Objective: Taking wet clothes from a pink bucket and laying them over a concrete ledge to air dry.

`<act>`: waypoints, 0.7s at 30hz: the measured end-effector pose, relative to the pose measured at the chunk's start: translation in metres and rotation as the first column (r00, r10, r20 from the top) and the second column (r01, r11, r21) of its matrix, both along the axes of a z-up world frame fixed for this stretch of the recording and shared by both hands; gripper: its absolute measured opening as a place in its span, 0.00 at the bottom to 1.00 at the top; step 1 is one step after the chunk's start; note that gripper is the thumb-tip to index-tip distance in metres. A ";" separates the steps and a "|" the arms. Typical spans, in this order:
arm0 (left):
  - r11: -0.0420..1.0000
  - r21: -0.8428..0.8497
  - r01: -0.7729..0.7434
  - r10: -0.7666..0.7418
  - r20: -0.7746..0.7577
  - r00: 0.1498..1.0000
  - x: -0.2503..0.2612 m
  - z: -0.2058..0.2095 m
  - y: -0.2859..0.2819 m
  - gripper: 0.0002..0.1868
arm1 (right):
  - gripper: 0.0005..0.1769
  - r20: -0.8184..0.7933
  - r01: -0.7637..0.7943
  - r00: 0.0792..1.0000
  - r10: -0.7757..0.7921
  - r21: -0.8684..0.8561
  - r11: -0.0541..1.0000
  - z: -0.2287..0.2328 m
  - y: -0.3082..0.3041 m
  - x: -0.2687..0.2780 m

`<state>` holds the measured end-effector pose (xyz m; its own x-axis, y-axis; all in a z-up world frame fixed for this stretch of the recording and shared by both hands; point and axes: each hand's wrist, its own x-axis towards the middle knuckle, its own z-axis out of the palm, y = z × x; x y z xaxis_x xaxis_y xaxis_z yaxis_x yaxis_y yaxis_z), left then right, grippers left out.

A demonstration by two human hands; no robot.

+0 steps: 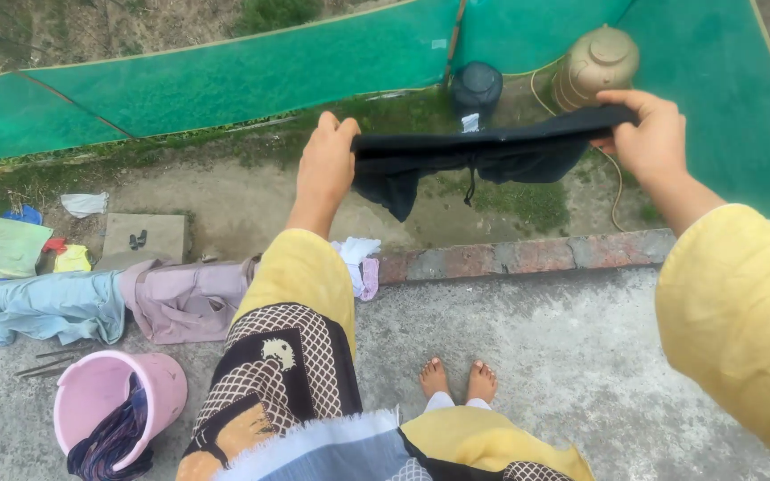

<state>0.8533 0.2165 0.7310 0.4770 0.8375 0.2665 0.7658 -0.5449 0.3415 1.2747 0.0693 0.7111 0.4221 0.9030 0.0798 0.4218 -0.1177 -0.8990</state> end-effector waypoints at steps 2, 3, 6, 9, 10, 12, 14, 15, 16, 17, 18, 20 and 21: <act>0.996 -0.087 -0.028 0.026 -0.023 0.999 -0.003 -0.073 -0.015 0.15 | 0.26 0.002 0.011 1.000 -0.011 -0.075 0.997 -0.061 -0.016 -0.010; 0.987 -0.153 -0.057 0.051 -0.043 0.998 -0.006 -0.110 -0.025 0.15 | 0.26 0.009 0.023 1.000 -0.022 -0.130 0.991 -0.093 -0.025 -0.016; 0.960 -0.270 -0.081 0.053 -0.107 0.993 -0.019 -0.226 -0.062 0.18 | 0.27 -0.008 0.049 0.999 -0.053 -0.276 0.960 -0.200 -0.063 -0.034; 0.864 -0.474 -0.168 0.056 -0.243 0.969 -0.025 -0.300 -0.112 0.21 | 0.27 -0.018 0.061 0.997 -0.079 -0.481 0.874 -0.275 -0.112 -0.054; 0.853 -0.492 -0.173 0.052 -0.251 0.967 -0.032 -0.332 -0.128 0.21 | 0.27 -0.023 0.056 0.997 -0.078 -0.501 0.863 -0.300 -0.128 -0.060; 0.822 -0.542 -0.175 0.016 -0.284 0.959 -0.046 -0.387 -0.163 0.23 | 0.27 -0.028 0.043 0.996 -0.079 -0.642 0.765 -0.343 -0.161 -0.071; 0.746 -0.617 -0.250 -0.002 -0.377 0.926 -0.046 -0.398 -0.183 0.20 | 0.27 -0.047 0.019 0.996 -0.071 -0.694 0.720 -0.367 -0.185 -0.078; 0.674 -0.664 -0.325 -0.024 -0.459 0.888 -0.046 -0.399 -0.193 0.18 | 0.28 -0.061 -0.001 0.996 -0.063 -0.729 0.685 -0.375 -0.197 -0.082; 0.666 -0.670 -0.327 -0.029 -0.461 0.887 -0.046 -0.402 -0.193 0.18 | 0.28 -0.064 -0.004 0.996 -0.064 -0.736 0.677 -0.380 -0.199 -0.082; 0.662 -0.670 -0.335 -0.022 -0.464 0.885 -0.047 -0.403 -0.194 0.18 | 0.28 -0.068 -0.015 0.996 -0.055 -0.756 0.654 -0.382 -0.201 -0.083; 0.663 -0.666 -0.342 -0.011 -0.466 0.885 -0.047 -0.402 -0.191 0.17 | 0.28 -0.071 -0.026 0.996 -0.045 -0.771 0.637 -0.384 -0.201 -0.082; 0.681 -0.659 -0.318 0.003 -0.431 0.902 -0.047 -0.398 -0.174 0.16 | 0.27 -0.079 -0.030 0.996 -0.044 -0.749 0.662 -0.373 -0.183 -0.079; 0.703 -0.648 -0.292 0.018 -0.395 0.919 -0.048 -0.393 -0.163 0.16 | 0.27 -0.085 -0.032 0.995 -0.043 -0.723 0.690 -0.365 -0.172 -0.077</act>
<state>0.8058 0.0530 0.3385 0.2644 0.7867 -0.5578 0.9536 -0.1268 0.2732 1.1978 -0.1029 0.3458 0.3987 0.6624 -0.6343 0.3430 -0.7491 -0.5667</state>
